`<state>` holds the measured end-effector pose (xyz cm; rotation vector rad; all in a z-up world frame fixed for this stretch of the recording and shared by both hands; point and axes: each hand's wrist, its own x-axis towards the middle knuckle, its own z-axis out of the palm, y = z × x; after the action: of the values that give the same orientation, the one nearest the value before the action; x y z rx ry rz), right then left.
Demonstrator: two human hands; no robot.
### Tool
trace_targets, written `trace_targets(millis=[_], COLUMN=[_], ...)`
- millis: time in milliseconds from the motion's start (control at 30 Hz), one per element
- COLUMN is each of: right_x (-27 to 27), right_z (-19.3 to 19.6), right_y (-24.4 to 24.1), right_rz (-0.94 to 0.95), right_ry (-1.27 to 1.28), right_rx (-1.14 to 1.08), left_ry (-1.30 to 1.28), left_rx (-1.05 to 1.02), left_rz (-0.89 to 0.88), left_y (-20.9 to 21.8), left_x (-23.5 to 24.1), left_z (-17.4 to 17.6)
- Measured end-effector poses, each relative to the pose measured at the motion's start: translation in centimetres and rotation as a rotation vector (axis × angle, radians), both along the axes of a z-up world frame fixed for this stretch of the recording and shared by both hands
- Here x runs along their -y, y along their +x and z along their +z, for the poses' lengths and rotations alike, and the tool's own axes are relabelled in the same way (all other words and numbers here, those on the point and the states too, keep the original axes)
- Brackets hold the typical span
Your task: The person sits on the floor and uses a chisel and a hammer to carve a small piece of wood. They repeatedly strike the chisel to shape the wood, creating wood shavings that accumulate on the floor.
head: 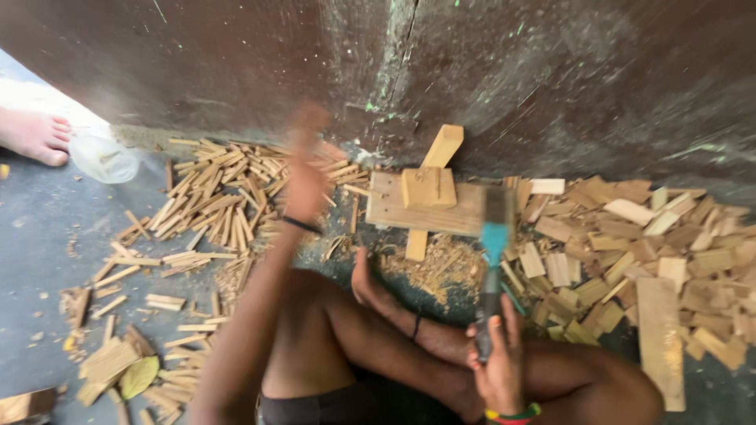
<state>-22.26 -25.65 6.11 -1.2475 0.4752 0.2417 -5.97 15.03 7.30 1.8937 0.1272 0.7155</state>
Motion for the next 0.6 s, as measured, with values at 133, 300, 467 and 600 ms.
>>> trace_targets(millis=[133, 300, 467, 600], right_x=[-1.3, -1.5, -0.3, -0.2], right_z=[-0.5, -0.4, -0.1, -0.1], right_y=[-0.9, 0.0, -0.1, -0.5], right_rz=[0.082, 0.094, 0.142, 0.160], right_ry=[-0.092, -0.109, -0.085, -0.057], right_rx=[-0.074, -0.171, -0.168, -0.204], left_ry=[0.131, 0.400, 0.455, 0.544], left_rx=[0.190, 0.219, 0.077, 0.041], left_rz=[-0.286, -0.653, -0.795, -0.769], left_y=[-1.0, -0.3, 0.1, 0.0], left_x=[15.5, 23.9, 25.1, 24.8], left_z=[-1.1, -0.4, -4.0, -5.5])
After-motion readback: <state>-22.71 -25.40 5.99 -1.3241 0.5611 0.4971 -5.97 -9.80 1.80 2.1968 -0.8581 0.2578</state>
